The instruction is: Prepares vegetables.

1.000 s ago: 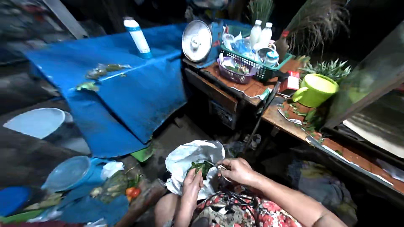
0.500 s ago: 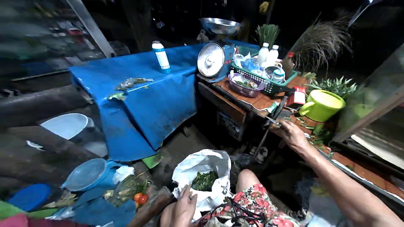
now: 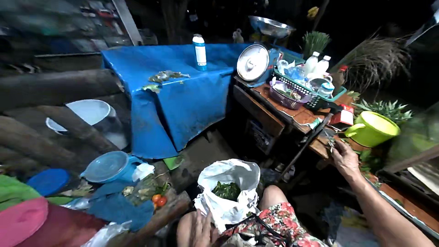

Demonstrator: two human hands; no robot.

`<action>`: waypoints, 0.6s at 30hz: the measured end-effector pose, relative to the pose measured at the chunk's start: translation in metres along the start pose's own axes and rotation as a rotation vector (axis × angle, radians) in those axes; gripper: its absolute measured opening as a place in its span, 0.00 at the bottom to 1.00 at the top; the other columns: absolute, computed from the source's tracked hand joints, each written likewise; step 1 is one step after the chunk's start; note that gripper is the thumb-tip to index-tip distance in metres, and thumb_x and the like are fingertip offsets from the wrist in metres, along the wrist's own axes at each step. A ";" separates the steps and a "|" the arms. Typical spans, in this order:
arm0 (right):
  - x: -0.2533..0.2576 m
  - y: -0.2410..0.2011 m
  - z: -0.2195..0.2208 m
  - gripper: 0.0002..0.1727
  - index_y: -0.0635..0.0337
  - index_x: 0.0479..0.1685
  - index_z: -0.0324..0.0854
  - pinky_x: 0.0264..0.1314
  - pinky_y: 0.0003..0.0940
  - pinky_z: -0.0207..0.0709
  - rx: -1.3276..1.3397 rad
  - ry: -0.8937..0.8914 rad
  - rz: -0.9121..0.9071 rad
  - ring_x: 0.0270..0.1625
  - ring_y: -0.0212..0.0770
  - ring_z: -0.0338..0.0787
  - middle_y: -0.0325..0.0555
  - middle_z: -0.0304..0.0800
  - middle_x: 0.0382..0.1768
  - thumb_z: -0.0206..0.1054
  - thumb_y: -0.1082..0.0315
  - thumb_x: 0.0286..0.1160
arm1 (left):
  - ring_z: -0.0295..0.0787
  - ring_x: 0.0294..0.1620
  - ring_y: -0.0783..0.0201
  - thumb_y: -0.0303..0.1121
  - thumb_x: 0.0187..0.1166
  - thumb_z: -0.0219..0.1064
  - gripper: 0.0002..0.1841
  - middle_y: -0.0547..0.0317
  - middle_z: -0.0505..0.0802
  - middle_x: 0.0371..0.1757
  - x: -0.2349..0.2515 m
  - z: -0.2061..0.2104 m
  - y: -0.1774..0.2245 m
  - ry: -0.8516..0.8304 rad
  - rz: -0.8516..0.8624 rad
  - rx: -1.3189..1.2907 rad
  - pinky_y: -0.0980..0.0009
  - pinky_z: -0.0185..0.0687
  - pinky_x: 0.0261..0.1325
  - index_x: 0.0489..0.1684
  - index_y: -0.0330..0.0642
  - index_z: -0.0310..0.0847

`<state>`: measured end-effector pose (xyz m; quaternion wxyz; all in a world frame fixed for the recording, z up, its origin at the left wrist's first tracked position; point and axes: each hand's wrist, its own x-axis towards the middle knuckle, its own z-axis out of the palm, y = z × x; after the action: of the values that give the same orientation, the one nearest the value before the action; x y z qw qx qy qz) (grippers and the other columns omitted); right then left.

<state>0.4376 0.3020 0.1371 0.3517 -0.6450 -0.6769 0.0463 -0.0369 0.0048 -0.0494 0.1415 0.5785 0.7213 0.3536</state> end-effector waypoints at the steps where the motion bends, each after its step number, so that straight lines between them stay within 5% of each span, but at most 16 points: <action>1: -0.001 0.000 0.000 0.25 0.68 0.76 0.77 0.76 0.58 0.74 -0.005 0.006 0.004 0.69 0.62 0.86 0.69 0.85 0.66 0.62 0.66 0.83 | 0.63 0.81 0.16 0.31 0.69 0.75 0.32 0.11 0.60 0.84 -0.002 0.005 -0.004 0.054 0.015 -0.004 0.33 0.67 0.80 0.73 0.22 0.77; 12: 0.002 -0.009 -0.004 0.26 0.66 0.81 0.73 0.81 0.59 0.68 -0.027 0.020 0.202 0.76 0.63 0.80 0.69 0.79 0.74 0.59 0.66 0.85 | 0.61 0.87 0.25 0.31 0.78 0.67 0.29 0.19 0.67 0.84 0.002 -0.025 0.012 0.122 -0.312 -0.063 0.39 0.58 0.87 0.76 0.22 0.73; 14: 0.002 -0.008 -0.004 0.27 0.65 0.82 0.72 0.80 0.59 0.68 -0.045 0.021 0.217 0.75 0.63 0.80 0.69 0.79 0.73 0.59 0.65 0.85 | 0.71 0.81 0.28 0.31 0.77 0.67 0.27 0.19 0.75 0.78 0.002 -0.023 0.014 0.206 -0.326 -0.130 0.43 0.67 0.82 0.73 0.20 0.75; 18: 0.004 -0.006 -0.004 0.27 0.65 0.82 0.72 0.81 0.61 0.66 -0.096 0.015 0.217 0.77 0.64 0.78 0.69 0.78 0.74 0.58 0.65 0.86 | 0.78 0.77 0.37 0.27 0.79 0.67 0.28 0.21 0.73 0.80 0.005 -0.034 0.028 0.186 -0.435 -0.260 0.52 0.75 0.78 0.78 0.21 0.71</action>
<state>0.4349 0.3031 0.1444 0.3184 -0.7310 -0.6018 0.0466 -0.0387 -0.0004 -0.0052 0.2202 0.3520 0.7871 0.4561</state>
